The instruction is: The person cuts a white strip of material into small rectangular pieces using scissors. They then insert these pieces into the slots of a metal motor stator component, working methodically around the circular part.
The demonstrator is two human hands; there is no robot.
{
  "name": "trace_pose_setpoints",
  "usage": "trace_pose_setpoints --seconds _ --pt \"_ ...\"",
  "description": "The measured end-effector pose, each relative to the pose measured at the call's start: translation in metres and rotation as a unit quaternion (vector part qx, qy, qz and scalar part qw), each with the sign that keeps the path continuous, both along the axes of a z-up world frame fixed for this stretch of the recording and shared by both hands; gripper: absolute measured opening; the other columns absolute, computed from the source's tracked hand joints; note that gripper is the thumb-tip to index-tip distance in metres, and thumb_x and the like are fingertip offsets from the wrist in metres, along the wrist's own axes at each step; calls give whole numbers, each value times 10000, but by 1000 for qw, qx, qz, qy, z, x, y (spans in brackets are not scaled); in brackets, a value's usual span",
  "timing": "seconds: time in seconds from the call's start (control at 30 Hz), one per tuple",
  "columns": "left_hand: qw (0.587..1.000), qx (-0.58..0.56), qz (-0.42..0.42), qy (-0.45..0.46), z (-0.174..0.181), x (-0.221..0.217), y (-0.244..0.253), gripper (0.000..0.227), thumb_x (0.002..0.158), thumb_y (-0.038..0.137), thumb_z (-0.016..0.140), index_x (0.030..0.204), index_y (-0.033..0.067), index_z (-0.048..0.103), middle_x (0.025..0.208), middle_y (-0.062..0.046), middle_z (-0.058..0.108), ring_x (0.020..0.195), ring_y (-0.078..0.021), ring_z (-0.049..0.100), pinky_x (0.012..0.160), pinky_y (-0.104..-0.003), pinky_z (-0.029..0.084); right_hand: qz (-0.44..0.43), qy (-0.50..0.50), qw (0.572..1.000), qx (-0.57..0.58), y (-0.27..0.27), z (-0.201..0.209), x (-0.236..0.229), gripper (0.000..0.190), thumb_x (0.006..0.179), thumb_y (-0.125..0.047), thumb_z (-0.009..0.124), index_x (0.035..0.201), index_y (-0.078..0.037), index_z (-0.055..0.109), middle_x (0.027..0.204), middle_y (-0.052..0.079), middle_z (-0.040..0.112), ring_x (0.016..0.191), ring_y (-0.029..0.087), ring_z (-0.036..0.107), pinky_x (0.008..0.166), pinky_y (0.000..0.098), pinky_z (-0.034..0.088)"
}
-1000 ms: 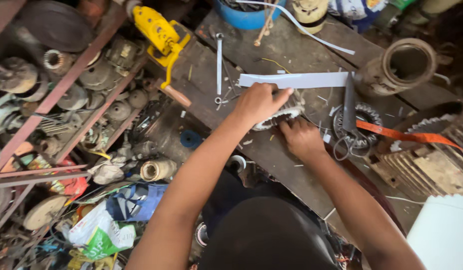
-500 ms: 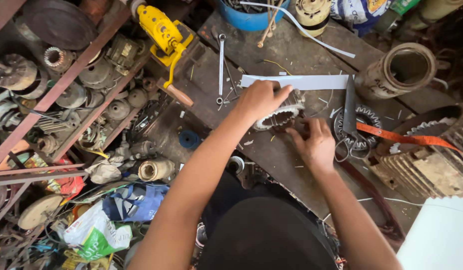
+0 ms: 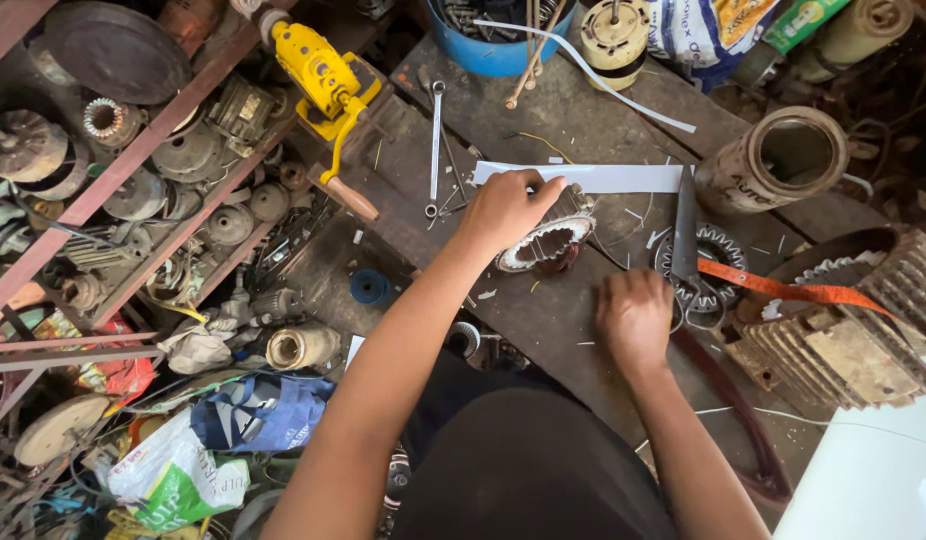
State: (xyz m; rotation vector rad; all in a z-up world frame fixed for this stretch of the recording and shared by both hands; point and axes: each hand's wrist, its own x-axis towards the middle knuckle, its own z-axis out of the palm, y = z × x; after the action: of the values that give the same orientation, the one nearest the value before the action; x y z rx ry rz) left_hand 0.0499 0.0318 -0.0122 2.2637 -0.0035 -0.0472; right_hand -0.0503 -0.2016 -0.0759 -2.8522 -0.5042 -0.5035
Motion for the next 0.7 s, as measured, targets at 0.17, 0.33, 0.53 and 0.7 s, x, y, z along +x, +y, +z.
trace_pose_setpoints --seconds 0.17,0.33,0.53,0.7 --pt "1000 3 6 13 -2 3 2 548 908 559 606 954 47 796 826 -239 741 843 -407 738 797 -468 579 -45 61 997 12 4 -7 19 159 871 -221 783 874 -79 711 930 141 681 974 364 631 851 490 506" --pt "1000 13 6 17 1 -1 -2 550 905 564 602 961 52 798 860 -237 748 876 -415 731 816 -477 572 -11 253 944 212 -6 -8 37 200 881 -269 772 933 -81 727 967 125 726 941 325 676 888 456 538" --pt "1000 13 2 6 2 0 -1 553 913 572 600 946 55 794 871 -236 750 893 -415 729 834 -476 570 111 140 980 85 3 -12 46 214 824 -199 803 979 -58 761 912 130 720 888 344 673 908 488 527" --pt "999 -6 28 27 -7 -1 -1 553 891 582 609 953 61 784 916 -223 760 925 -409 731 858 -460 559 18 88 974 209 -12 25 46 126 886 -144 786 957 -64 720 1000 151 712 938 339 675 852 432 552"
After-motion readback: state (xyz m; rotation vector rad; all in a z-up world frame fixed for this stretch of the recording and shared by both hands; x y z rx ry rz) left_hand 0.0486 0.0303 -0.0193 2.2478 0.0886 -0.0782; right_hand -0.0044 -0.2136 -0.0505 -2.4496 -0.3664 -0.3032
